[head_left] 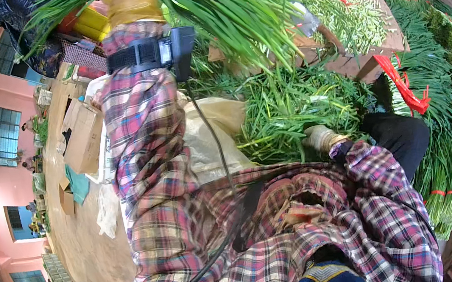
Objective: Trimming and bundling green onions/chives in a produce facility.
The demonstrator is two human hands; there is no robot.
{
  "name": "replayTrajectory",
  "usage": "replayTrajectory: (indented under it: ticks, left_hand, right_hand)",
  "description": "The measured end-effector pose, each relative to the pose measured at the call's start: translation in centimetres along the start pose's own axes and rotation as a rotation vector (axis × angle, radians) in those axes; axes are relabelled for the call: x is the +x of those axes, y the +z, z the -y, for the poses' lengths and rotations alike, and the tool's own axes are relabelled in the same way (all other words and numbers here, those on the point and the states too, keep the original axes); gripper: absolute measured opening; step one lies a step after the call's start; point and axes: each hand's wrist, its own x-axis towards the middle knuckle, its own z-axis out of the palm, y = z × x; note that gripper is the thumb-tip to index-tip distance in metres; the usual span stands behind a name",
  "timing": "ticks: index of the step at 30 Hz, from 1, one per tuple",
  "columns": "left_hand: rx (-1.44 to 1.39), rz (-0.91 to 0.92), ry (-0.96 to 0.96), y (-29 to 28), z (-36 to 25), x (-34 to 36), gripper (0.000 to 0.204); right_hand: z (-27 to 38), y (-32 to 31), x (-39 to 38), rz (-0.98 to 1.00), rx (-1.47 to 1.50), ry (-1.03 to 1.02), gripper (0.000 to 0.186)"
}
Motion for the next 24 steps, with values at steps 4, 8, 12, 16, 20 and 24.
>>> replayTrajectory:
  ticks: [4, 8, 12, 16, 20, 24]
  left_hand:
    - [0.114, -0.078, -0.037, 3.6, -0.8, -3.6, 0.025]
    - [0.012, -0.191, -0.102, 3.7, -0.9, -5.8, 0.024]
    - [0.410, -0.167, 0.085, 7.0, 1.6, -7.5, 0.017]
    - [-0.064, -0.298, 0.019, 4.5, 1.0, -6.6, 0.014]
    - [-0.048, -0.129, -0.155, 5.3, 0.4, -7.2, 0.011]
    - [-0.207, -0.097, -0.073, 0.4, -0.1, -4.2, 0.014]
  right_hand:
    - [2.0, -6.4, -6.5, -0.132, 0.623, -0.367, 0.042]
    - [3.9, -13.0, -8.1, -0.572, 0.961, -0.381, 0.041]
    - [6.1, -14.3, -1.6, -0.787, 0.885, -0.471, 0.065]
    - [10.7, -11.9, -4.0, -0.922, 0.788, -0.442, 0.049]
    - [3.8, -11.9, 0.7, -0.706, 1.564, -0.304, 0.040]
    - [0.7, -6.3, 1.9, -0.607, 1.571, -0.057, 0.026]
